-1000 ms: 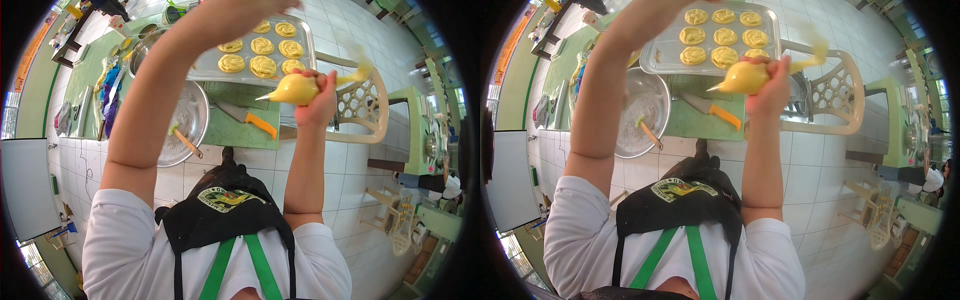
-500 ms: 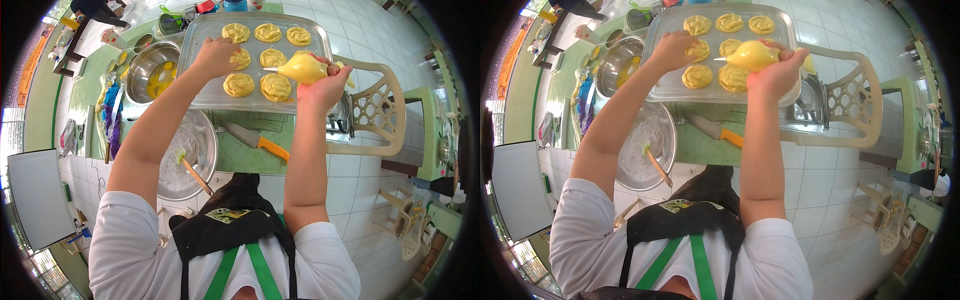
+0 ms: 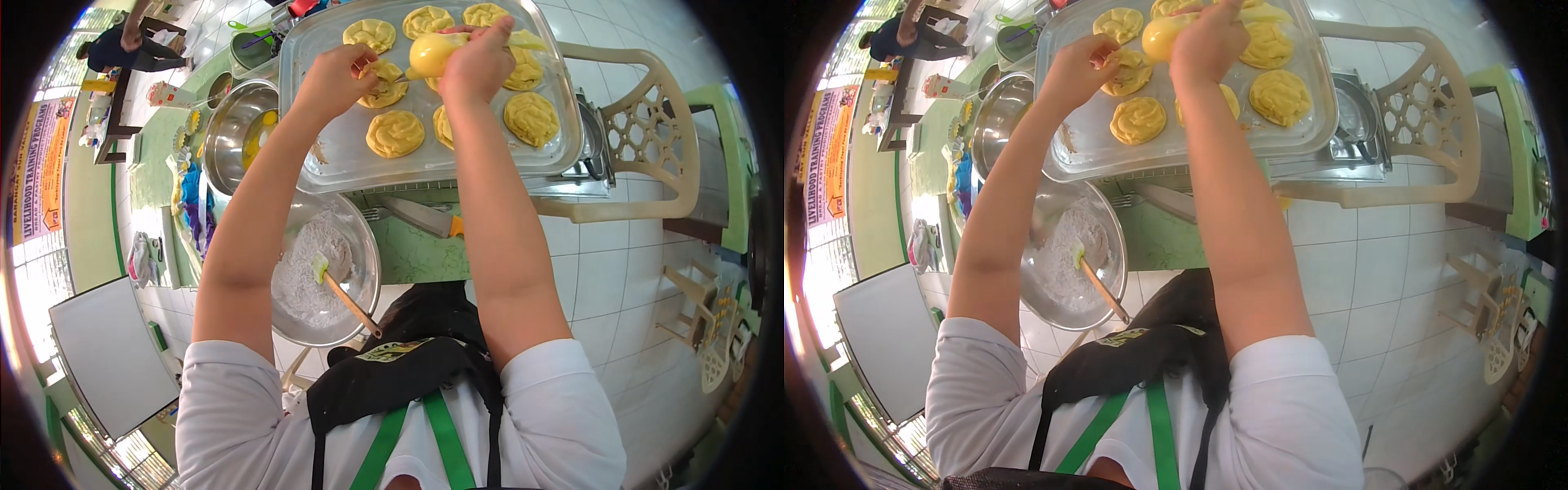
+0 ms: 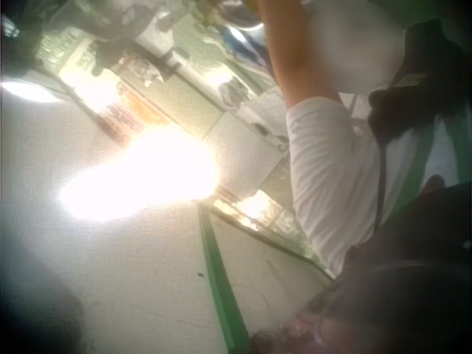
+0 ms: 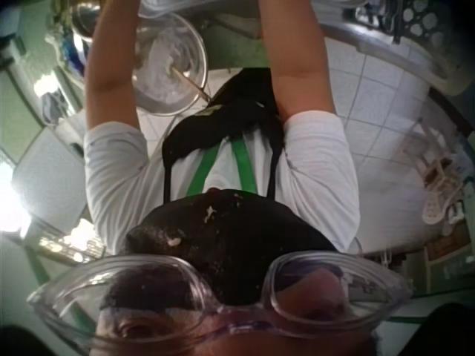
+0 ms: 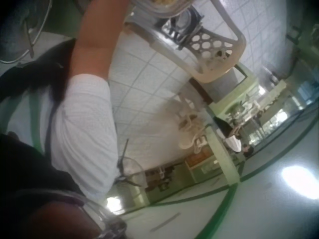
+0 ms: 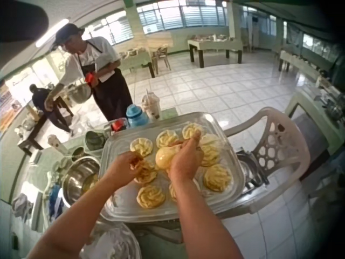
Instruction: The person pipes filling into pastries on a baking tray using a piping bag. The person then cuts a new piping bag with scissors and transfers filling into it using a knife.
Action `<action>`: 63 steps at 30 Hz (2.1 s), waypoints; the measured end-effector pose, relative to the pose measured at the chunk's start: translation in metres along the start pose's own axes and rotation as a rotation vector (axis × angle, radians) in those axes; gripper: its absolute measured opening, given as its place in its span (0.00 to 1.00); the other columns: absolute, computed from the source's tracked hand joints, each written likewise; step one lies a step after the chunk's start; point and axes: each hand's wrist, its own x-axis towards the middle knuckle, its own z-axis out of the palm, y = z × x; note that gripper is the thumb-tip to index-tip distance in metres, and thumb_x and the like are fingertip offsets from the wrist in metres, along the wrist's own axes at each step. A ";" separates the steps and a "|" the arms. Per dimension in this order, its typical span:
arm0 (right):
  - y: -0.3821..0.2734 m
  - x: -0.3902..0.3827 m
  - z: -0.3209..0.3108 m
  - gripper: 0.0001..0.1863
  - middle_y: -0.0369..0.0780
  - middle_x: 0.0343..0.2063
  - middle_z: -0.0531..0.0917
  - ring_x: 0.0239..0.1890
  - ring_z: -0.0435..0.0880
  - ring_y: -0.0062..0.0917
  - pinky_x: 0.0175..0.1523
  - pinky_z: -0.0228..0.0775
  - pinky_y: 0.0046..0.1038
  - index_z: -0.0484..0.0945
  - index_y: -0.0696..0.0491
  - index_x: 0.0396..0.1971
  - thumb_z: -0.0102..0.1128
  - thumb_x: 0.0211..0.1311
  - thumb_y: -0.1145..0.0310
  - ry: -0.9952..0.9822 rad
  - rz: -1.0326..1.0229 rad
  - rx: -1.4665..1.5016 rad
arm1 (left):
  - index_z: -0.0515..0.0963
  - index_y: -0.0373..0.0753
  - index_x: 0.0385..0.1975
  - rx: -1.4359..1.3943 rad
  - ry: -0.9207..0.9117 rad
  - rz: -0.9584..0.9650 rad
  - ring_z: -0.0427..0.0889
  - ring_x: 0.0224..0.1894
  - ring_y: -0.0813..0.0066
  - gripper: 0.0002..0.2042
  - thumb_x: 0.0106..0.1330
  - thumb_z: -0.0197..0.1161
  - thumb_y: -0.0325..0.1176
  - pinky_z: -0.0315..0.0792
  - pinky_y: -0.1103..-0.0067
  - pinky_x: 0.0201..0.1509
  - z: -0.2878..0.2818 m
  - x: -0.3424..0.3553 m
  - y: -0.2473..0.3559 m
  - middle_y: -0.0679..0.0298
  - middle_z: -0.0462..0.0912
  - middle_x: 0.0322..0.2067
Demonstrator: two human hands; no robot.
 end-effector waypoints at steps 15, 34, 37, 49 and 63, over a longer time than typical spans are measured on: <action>0.037 0.008 0.030 0.35 0.56 0.28 0.81 0.33 0.79 0.48 0.43 0.68 0.40 0.77 0.70 0.31 0.42 0.69 0.46 0.062 -0.113 -0.365 | 0.77 0.40 0.52 -0.156 -0.198 -0.135 0.78 0.43 0.71 0.24 0.59 0.63 0.46 0.72 0.75 0.50 -0.013 0.011 0.011 0.59 0.80 0.44; 0.070 0.049 0.014 0.30 0.51 0.26 0.81 0.31 0.81 0.41 0.41 0.72 0.36 0.77 0.64 0.25 0.43 0.69 0.48 0.174 -0.178 -0.569 | 0.78 0.37 0.45 -0.171 -0.307 0.104 0.80 0.45 0.65 0.25 0.56 0.67 0.51 0.71 0.73 0.50 0.005 0.053 -0.005 0.56 0.83 0.41; 0.048 0.004 0.033 0.34 0.50 0.26 0.82 0.33 0.82 0.43 0.42 0.74 0.37 0.80 0.65 0.26 0.38 0.70 0.48 0.121 -0.051 -0.438 | 0.77 0.38 0.45 -0.164 -0.295 0.122 0.80 0.46 0.61 0.26 0.56 0.66 0.54 0.71 0.71 0.50 0.000 0.038 -0.010 0.56 0.83 0.41; 0.027 -0.018 0.044 0.33 0.49 0.30 0.81 0.35 0.80 0.41 0.44 0.69 0.39 0.76 0.64 0.23 0.37 0.71 0.48 0.050 0.060 -0.314 | 0.72 0.42 0.54 0.107 -0.272 0.123 0.76 0.51 0.59 0.33 0.52 0.67 0.56 0.66 0.66 0.56 -0.028 0.019 0.006 0.58 0.78 0.48; 0.024 -0.024 0.043 0.34 0.50 0.32 0.81 0.37 0.80 0.40 0.45 0.70 0.37 0.77 0.61 0.24 0.40 0.67 0.43 0.091 0.025 -0.409 | 0.75 0.41 0.45 0.137 -0.086 0.104 0.76 0.48 0.54 0.24 0.45 0.71 0.37 0.74 0.67 0.49 -0.014 -0.003 0.000 0.56 0.76 0.42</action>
